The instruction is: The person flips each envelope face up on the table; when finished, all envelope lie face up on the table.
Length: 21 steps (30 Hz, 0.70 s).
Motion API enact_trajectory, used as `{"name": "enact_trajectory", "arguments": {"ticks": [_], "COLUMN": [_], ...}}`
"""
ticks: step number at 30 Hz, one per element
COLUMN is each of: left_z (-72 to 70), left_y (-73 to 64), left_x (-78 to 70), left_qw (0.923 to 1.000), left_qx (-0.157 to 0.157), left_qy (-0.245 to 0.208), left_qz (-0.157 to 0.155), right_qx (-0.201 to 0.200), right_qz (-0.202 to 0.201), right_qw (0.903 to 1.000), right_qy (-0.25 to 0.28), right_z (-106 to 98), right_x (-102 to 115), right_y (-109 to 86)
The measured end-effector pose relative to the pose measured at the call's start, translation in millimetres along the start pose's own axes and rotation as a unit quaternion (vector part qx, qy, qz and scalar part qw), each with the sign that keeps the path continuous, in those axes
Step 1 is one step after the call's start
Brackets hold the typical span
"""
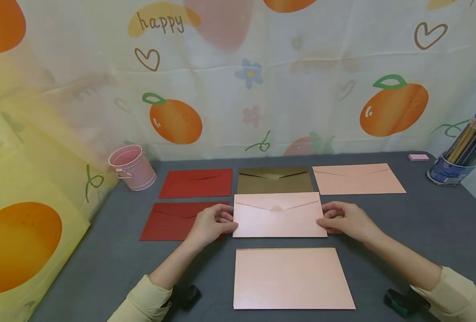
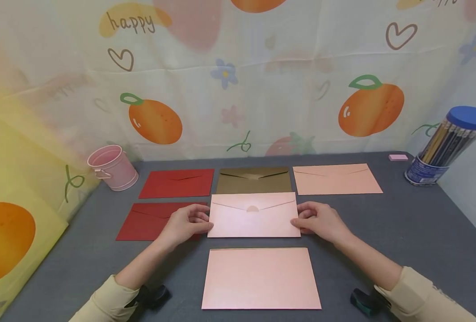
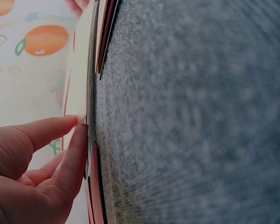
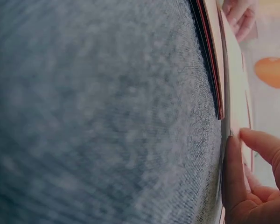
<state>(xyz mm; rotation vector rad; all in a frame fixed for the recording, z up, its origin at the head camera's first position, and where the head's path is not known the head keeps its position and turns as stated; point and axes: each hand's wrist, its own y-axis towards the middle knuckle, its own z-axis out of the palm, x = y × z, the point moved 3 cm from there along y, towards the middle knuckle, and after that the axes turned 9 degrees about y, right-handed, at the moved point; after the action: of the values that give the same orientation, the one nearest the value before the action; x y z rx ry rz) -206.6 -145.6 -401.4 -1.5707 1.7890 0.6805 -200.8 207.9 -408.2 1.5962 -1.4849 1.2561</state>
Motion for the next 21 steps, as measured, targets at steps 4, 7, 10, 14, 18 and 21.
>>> {"name": "enact_trajectory", "arguments": {"ticks": [4, 7, 10, 14, 18, 21], "left_z": [1.0, 1.2, 1.2, 2.3, 3.4, 4.1], "left_y": [-0.5, -0.1, 0.0, 0.7, 1.2, 1.3], "left_x": [0.5, 0.2, -1.3, -2.3, -4.2, -5.3], "left_qw": [0.9999, 0.9996, 0.9992, 0.9986, 0.998, 0.9978], "left_qx": [0.007, 0.006, 0.003, 0.001, -0.002, -0.004], "left_qy": [0.015, 0.025, 0.036, 0.048, 0.056, 0.059], "left_qz": [-0.002, 0.006, 0.017, 0.023, 0.029, 0.03], "right_qx": [0.0, -0.005, -0.008, -0.012, -0.015, -0.013], "right_qz": [-0.004, -0.016, -0.037, -0.067, -0.081, -0.084], "right_qw": [0.9999, 0.9993, 0.9965, 0.9889, 0.9829, 0.9815], "right_qy": [-0.01, -0.033, -0.074, -0.132, -0.164, -0.172], "right_z": [1, 2, 3, 5, 6, 7], "right_x": [0, 2, 5, 9, 12, 12], "right_y": [1.2, 1.7, 2.1, 2.4, 2.7, 2.7]}}
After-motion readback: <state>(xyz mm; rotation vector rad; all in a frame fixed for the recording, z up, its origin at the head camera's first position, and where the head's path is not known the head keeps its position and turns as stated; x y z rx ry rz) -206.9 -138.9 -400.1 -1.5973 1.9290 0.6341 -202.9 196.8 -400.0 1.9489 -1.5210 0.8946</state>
